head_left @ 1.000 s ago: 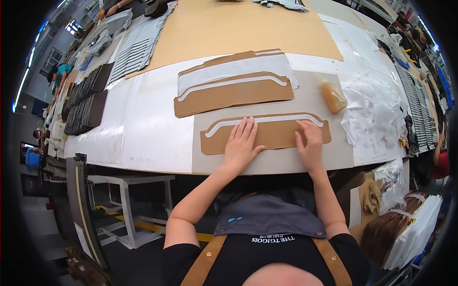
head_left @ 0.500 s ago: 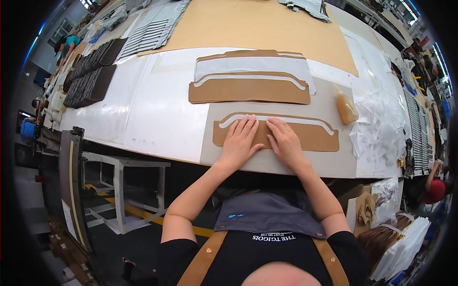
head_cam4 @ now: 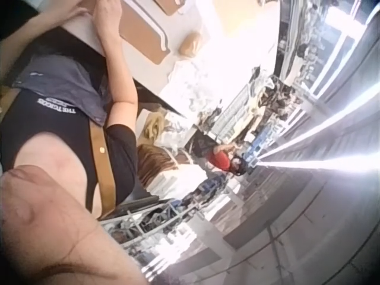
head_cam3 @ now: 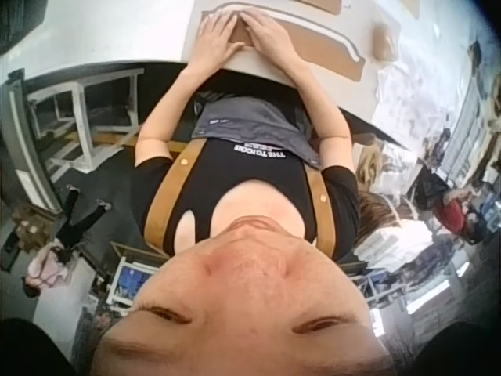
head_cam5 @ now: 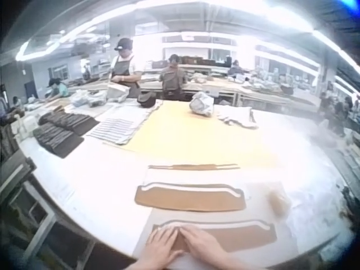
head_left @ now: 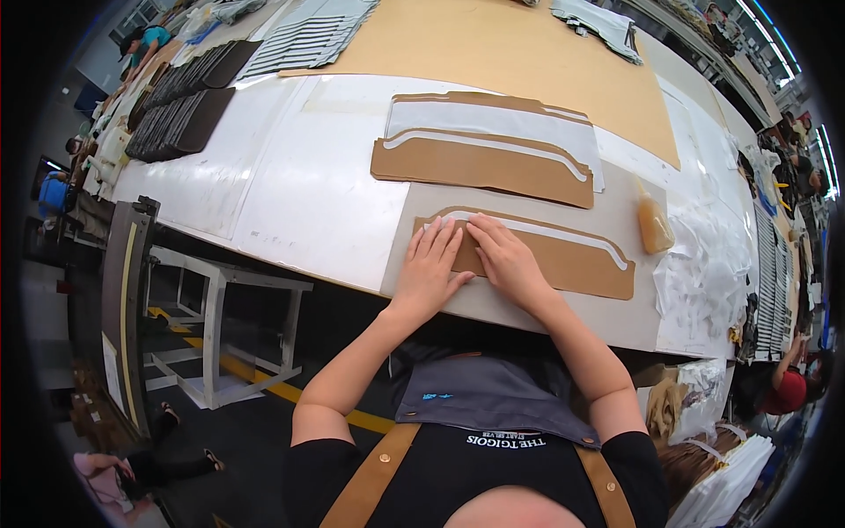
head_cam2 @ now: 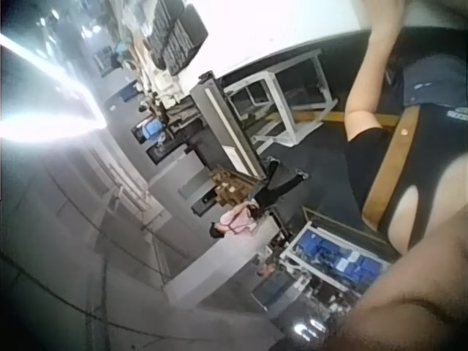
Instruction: Applying glue and attaching lining strips to shaped leather component backings.
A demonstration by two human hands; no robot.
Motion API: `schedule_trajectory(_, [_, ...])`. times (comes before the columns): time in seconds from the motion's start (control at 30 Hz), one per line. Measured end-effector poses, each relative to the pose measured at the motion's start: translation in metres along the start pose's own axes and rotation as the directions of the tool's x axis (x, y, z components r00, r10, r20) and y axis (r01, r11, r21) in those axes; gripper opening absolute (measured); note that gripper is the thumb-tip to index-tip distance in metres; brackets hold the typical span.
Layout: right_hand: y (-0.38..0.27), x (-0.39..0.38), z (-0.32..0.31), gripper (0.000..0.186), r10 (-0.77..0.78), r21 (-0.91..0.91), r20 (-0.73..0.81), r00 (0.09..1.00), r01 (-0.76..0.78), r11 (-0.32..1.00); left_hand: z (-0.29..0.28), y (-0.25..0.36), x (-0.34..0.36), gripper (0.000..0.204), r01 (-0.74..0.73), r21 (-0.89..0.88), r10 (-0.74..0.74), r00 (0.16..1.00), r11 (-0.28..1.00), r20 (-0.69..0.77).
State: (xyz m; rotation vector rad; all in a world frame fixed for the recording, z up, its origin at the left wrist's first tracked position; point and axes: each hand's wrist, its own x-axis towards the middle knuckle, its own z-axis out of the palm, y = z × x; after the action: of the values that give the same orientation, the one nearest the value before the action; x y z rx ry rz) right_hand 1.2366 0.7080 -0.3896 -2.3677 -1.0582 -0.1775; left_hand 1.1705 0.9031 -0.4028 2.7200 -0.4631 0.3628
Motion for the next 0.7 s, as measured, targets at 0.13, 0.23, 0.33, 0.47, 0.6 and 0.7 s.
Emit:
schedule_trajectory(0.13, [-0.007, 0.014, 0.006, 0.042, -0.056, 0.048, 0.036, 0.998, 0.054, 0.997, -0.013, -0.002, -0.013, 0.072, 0.035, -0.002, -0.035, 0.999, 0.999, 0.019])
schedule_trajectory(0.23, [-0.008, 0.019, 0.010, 0.045, -0.111, 0.037, 0.061, 0.992, 0.109, 0.993, -0.016, -0.007, -0.018, 0.072, 0.042, -0.020, -0.042, 0.999, 0.999, 0.028])
schedule_trajectory(0.33, [-0.006, 0.021, 0.016, 0.047, -0.144, 0.018, 0.074, 0.987, 0.144, 0.989, -0.016, -0.010, -0.022, 0.071, 0.055, -0.027, -0.055, 0.998, 0.998, 0.009])
schedule_trajectory(0.47, [-0.005, 0.020, 0.021, 0.049, -0.150, -0.011, 0.057, 0.987, 0.151, 0.988, -0.013, -0.009, -0.026, 0.072, 0.117, -0.011, -0.117, 0.992, 0.993, -0.042])
schedule_trajectory(0.6, [-0.008, 0.017, 0.025, 0.051, -0.148, -0.085, 0.032, 0.989, 0.150, 0.985, -0.011, -0.005, -0.022, 0.072, 0.141, 0.049, -0.139, 0.989, 0.989, -0.041])
schedule_trajectory(0.7, [-0.011, 0.017, 0.020, 0.046, -0.101, -0.003, 0.046, 0.994, 0.101, 0.995, -0.010, -0.003, -0.016, 0.071, 0.150, 0.098, -0.147, 0.988, 0.984, -0.036])
